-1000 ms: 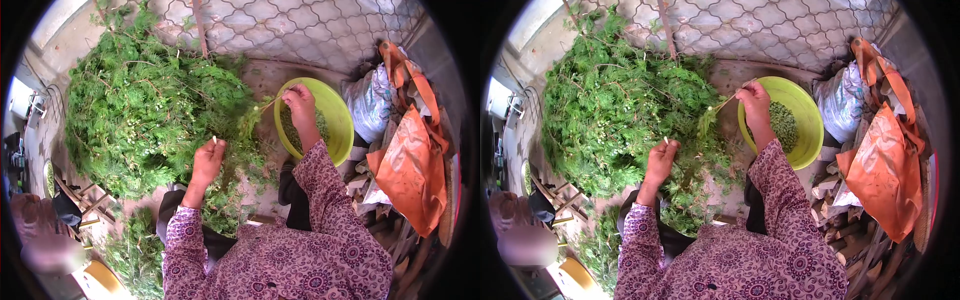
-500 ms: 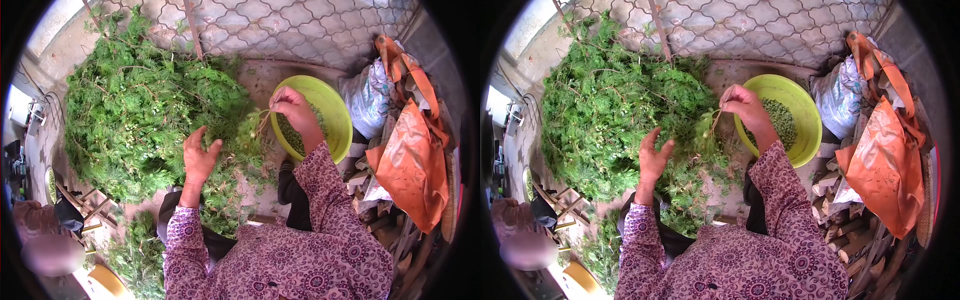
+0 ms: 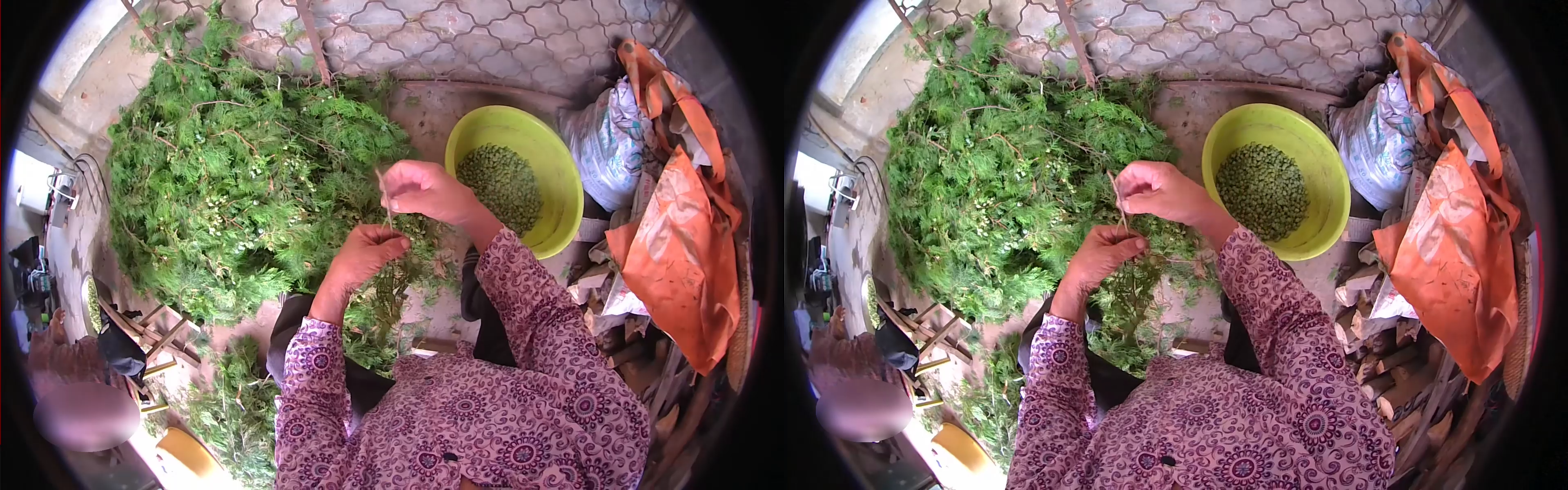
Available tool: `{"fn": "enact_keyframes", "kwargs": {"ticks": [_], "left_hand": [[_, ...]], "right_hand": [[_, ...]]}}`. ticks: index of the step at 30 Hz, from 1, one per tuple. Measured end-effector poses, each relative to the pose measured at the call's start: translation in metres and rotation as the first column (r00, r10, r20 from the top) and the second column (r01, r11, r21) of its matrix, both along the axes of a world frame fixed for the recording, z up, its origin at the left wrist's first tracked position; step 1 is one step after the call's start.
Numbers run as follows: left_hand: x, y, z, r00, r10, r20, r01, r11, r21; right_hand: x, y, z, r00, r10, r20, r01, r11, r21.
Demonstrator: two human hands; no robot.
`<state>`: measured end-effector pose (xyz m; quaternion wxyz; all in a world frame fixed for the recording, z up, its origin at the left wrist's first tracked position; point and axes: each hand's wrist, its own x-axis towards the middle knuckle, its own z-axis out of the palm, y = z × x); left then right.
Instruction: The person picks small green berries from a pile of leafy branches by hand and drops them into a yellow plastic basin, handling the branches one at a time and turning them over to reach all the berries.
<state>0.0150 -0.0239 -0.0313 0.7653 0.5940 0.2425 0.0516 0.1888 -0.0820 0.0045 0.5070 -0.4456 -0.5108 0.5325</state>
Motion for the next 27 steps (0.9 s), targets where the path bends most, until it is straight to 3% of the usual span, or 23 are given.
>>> {"fn": "enact_keyframes", "kwargs": {"ticks": [2,4,6,8,12,19,20,22,23,25,27], "left_hand": [[-0.002,0.003,-0.003,0.999,0.049,0.001,-0.049,0.999,0.001],[-0.004,0.009,-0.006,0.961,0.268,0.071,-0.264,0.963,-0.060],[-0.003,0.011,-0.003,0.940,0.329,0.090,-0.326,0.944,-0.042],[-0.002,0.012,0.002,0.874,0.474,0.105,-0.457,0.877,-0.149],[-0.002,0.011,0.001,0.875,0.470,0.115,-0.456,0.881,-0.131],[-0.002,0.013,-0.005,0.867,0.473,0.159,-0.454,0.880,-0.141],[-0.002,0.015,-0.008,0.866,0.475,0.159,-0.456,0.879,-0.139],[-0.003,0.021,-0.012,0.760,0.644,0.087,-0.628,0.762,-0.157],[-0.005,0.024,-0.011,0.726,0.685,0.057,-0.671,0.725,-0.154],[-0.010,0.025,-0.007,0.710,0.701,0.068,-0.685,0.710,-0.164],[-0.011,0.025,-0.008,0.686,0.722,0.092,-0.698,0.689,-0.196]], "right_hand": [[-0.001,0.001,-0.007,0.955,-0.247,0.163,0.242,0.969,0.051],[0.001,-0.004,-0.007,0.958,-0.209,0.197,0.205,0.978,0.041],[-0.001,-0.010,-0.006,0.958,-0.168,0.231,0.165,0.986,0.030],[-0.010,-0.017,-0.003,0.877,-0.126,0.465,0.132,0.991,0.020],[-0.020,-0.014,-0.007,0.778,-0.247,0.578,0.176,0.968,0.178],[-0.025,-0.011,-0.002,0.752,-0.244,0.612,0.165,0.969,0.183],[-0.026,-0.012,0.001,0.811,-0.168,0.560,0.092,0.983,0.161],[-0.029,-0.016,0.004,0.861,-0.085,0.502,0.014,0.990,0.144],[-0.030,-0.019,0.005,0.958,-0.005,0.287,-0.005,0.999,0.035],[-0.027,-0.023,0.017,0.994,0.030,-0.102,-0.045,0.988,-0.146],[-0.025,-0.023,0.025,0.985,-0.031,-0.170,0.001,0.984,-0.177]]}}
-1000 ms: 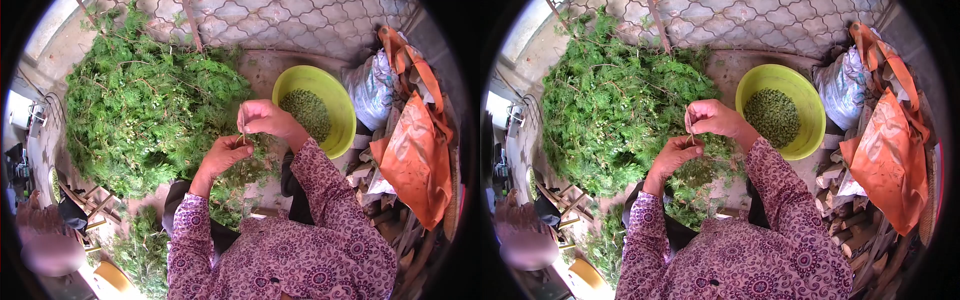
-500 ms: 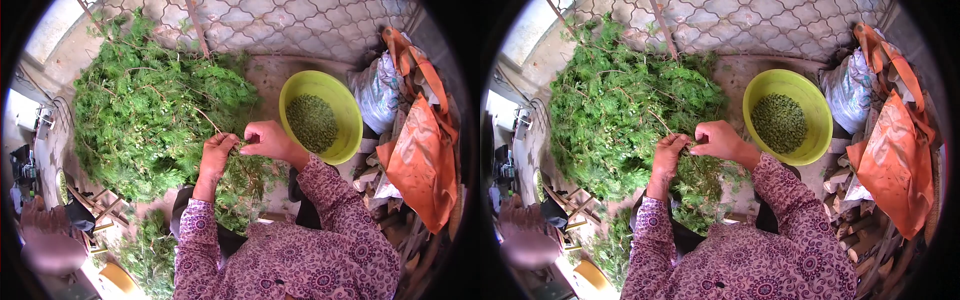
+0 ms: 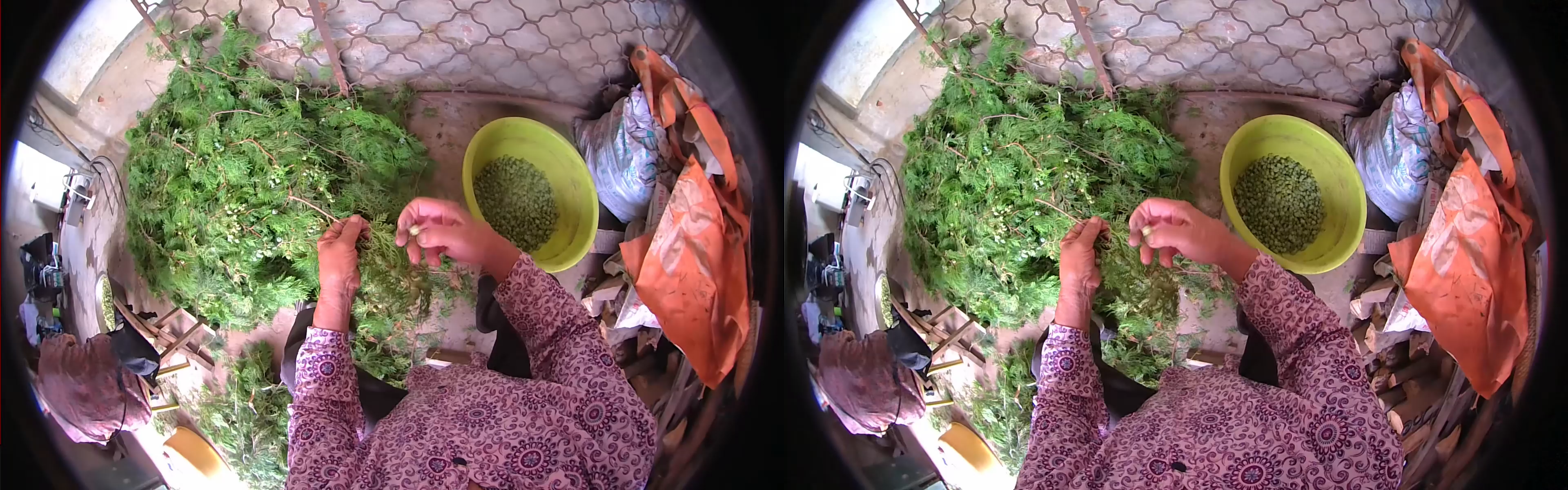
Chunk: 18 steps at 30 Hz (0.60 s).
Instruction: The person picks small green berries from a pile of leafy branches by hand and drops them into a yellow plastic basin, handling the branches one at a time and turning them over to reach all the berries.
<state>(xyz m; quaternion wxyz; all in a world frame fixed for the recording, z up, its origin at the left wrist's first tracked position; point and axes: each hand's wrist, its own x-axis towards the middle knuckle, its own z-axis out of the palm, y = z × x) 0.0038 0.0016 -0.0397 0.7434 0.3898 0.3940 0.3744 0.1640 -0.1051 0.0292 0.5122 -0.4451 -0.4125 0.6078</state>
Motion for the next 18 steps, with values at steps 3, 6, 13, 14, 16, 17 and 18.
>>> {"fn": "enact_keyframes", "kwargs": {"ticks": [3,6,13,14,16,17,18], "left_hand": [[0.001,0.000,-0.003,0.999,0.037,0.015,-0.037,0.999,0.006],[0.002,0.000,-0.003,0.996,0.074,0.051,-0.071,0.996,-0.059],[0.002,-0.003,-0.002,0.998,0.045,0.052,-0.038,0.991,-0.125],[0.003,-0.004,-0.002,0.995,0.047,0.085,-0.036,0.991,-0.129],[0.004,-0.005,0.000,0.992,0.047,0.120,-0.031,0.991,-0.132],[0.004,-0.006,0.002,0.992,0.037,0.117,-0.021,0.990,-0.142],[0.004,-0.007,0.003,0.993,0.028,0.114,-0.010,0.988,-0.151]], "right_hand": [[0.002,0.005,-0.016,0.999,-0.049,-0.008,0.048,0.998,-0.049],[-0.013,0.006,-0.033,0.862,-0.052,0.504,-0.026,0.989,0.147],[-0.033,0.006,-0.041,0.429,-0.370,0.824,-0.024,0.907,0.419],[-0.034,0.007,-0.042,0.429,-0.369,0.824,-0.025,0.907,0.420],[-0.035,0.008,-0.044,0.338,-0.346,0.875,-0.043,0.924,0.381],[-0.035,0.008,-0.045,0.337,-0.346,0.876,-0.043,0.924,0.381],[-0.035,0.008,-0.046,0.345,-0.377,0.859,-0.025,0.912,0.410]]}}
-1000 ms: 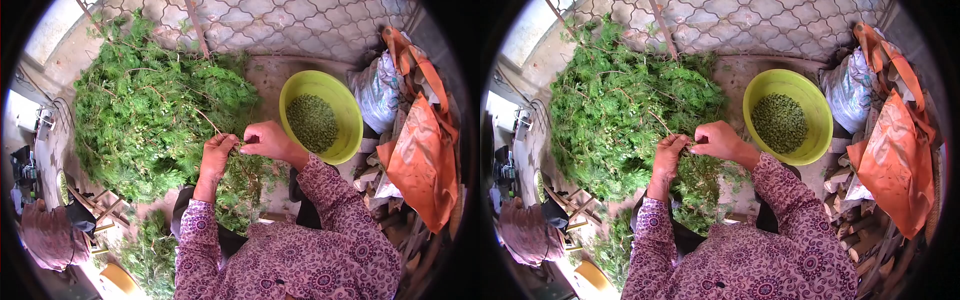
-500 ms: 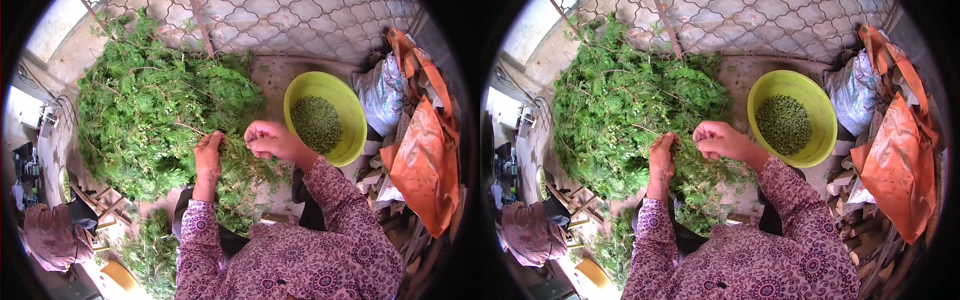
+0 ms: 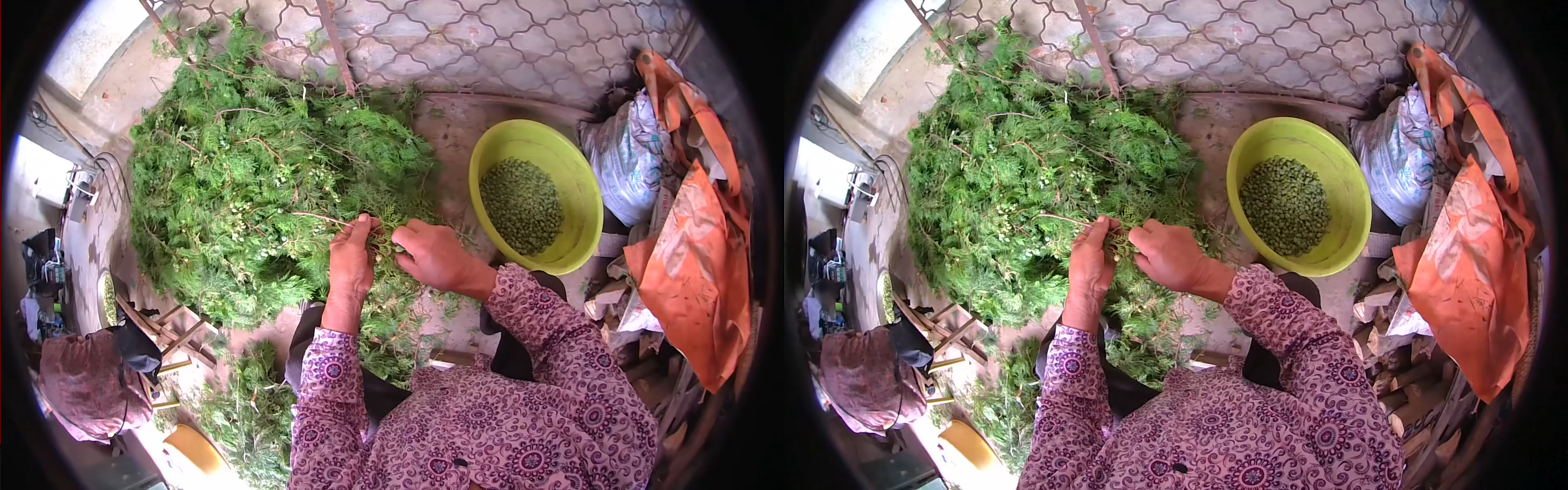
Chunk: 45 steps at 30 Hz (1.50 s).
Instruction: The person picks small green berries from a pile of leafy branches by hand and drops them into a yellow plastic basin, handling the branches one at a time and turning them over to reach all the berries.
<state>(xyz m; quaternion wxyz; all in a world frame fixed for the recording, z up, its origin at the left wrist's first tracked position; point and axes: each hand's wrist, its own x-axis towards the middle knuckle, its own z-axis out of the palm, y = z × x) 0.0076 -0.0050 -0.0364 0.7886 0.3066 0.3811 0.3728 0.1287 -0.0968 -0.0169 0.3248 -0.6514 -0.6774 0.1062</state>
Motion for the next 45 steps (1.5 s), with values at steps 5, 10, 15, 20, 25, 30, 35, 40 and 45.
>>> {"fn": "enact_keyframes", "kwargs": {"ticks": [5,10,15,20,25,30,35,40,45], "left_hand": [[-0.008,0.003,0.002,0.996,-0.070,-0.051,0.070,0.997,-0.012],[-0.009,0.007,-0.004,0.996,-0.052,-0.070,0.053,0.999,0.009],[-0.008,0.000,0.003,0.994,-0.105,-0.010,0.105,0.994,-0.002],[-0.005,-0.005,-0.002,0.994,-0.110,-0.007,0.110,0.994,0.024],[-0.005,-0.005,0.009,0.992,-0.084,-0.098,0.086,0.996,0.014],[-0.030,0.023,0.005,0.997,0.077,0.027,-0.074,0.992,-0.099],[-0.023,0.015,0.005,0.991,0.133,0.019,-0.126,0.968,-0.217],[-0.013,0.015,0.000,0.985,0.131,0.116,-0.108,0.977,-0.184],[-0.005,0.011,0.001,0.988,0.112,0.108,-0.093,0.982,-0.167]], "right_hand": [[0.010,0.003,-0.002,0.999,-0.041,-0.018,0.042,0.998,0.039],[0.021,0.007,0.019,0.905,0.081,-0.418,-0.152,0.979,-0.138],[0.035,0.008,0.010,0.909,0.168,-0.382,-0.242,0.958,-0.153],[0.030,0.005,0.017,0.994,0.106,-0.019,-0.107,0.985,-0.138],[0.030,0.005,0.020,0.994,0.102,-0.038,-0.101,0.995,0.022],[0.062,-0.008,0.038,0.969,0.013,-0.248,-0.024,0.999,-0.041],[0.049,-0.015,0.049,0.217,-0.073,-0.973,-0.384,0.910,-0.154],[0.003,-0.003,0.000,-0.027,-0.215,-0.976,-0.513,0.841,-0.171],[-0.024,0.009,-0.016,-0.114,-0.385,-0.916,-0.295,0.893,-0.339]]}}
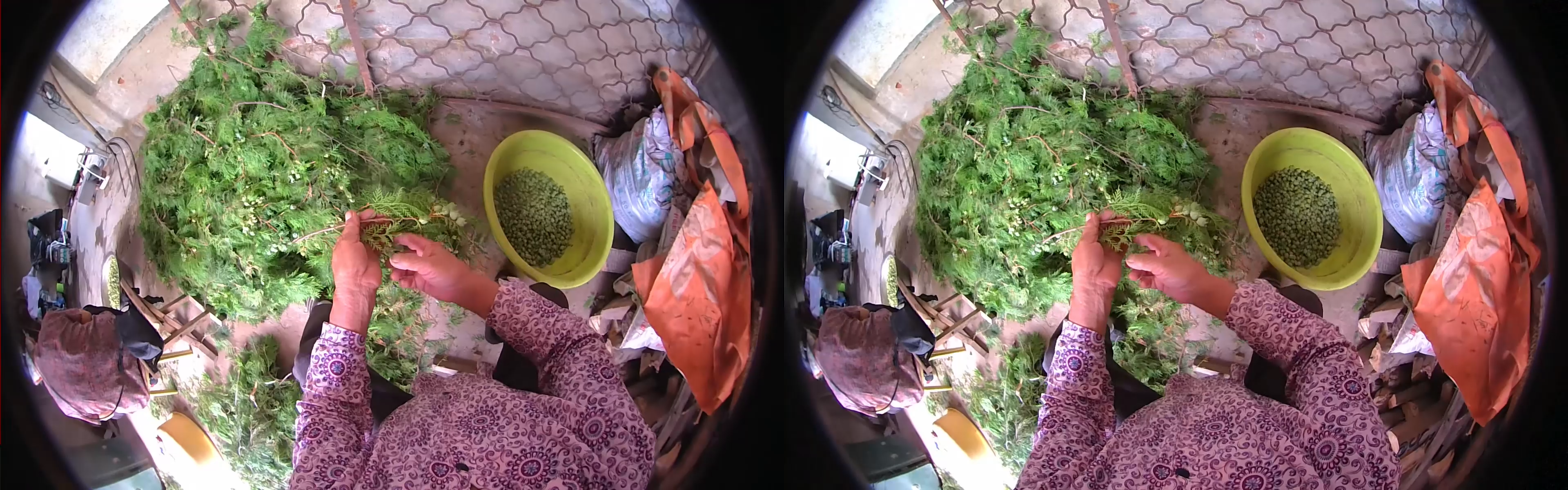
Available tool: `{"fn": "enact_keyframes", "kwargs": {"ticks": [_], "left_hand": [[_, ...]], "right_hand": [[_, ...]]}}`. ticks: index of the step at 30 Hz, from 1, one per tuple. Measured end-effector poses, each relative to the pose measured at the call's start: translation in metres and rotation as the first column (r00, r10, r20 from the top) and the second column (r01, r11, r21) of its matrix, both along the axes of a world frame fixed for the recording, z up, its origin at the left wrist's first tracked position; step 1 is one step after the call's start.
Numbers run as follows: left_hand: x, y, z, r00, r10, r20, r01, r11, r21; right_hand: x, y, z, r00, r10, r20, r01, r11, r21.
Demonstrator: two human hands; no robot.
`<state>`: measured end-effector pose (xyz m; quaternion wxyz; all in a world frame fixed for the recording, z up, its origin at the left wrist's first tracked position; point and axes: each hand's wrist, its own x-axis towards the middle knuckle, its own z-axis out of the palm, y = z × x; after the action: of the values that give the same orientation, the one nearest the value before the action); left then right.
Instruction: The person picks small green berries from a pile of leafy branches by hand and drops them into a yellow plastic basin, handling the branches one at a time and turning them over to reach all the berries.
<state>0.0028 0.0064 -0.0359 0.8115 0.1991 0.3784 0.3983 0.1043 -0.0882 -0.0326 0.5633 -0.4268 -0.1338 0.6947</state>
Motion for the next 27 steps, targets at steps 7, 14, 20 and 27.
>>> {"fn": "enact_keyframes", "kwargs": {"ticks": [7,14,20,27], "left_hand": [[0.002,-0.004,0.003,0.996,-0.071,0.049,0.072,0.997,-0.033],[-0.002,0.004,0.003,1.000,-0.014,-0.022,0.013,1.000,-0.009],[-0.012,0.013,0.013,0.998,0.032,-0.054,-0.030,0.999,0.036],[-0.011,0.011,0.025,0.987,0.069,-0.145,-0.049,0.990,0.133]], "right_hand": [[-0.005,0.014,-0.008,0.995,-0.055,-0.089,0.062,0.995,0.082],[-0.003,0.003,0.003,0.981,0.193,0.017,-0.194,0.976,0.101],[0.043,-0.011,0.063,0.809,-0.100,0.579,-0.116,0.938,0.325],[0.162,-0.035,0.026,-0.481,-0.258,0.838,0.154,0.916,0.371]]}}
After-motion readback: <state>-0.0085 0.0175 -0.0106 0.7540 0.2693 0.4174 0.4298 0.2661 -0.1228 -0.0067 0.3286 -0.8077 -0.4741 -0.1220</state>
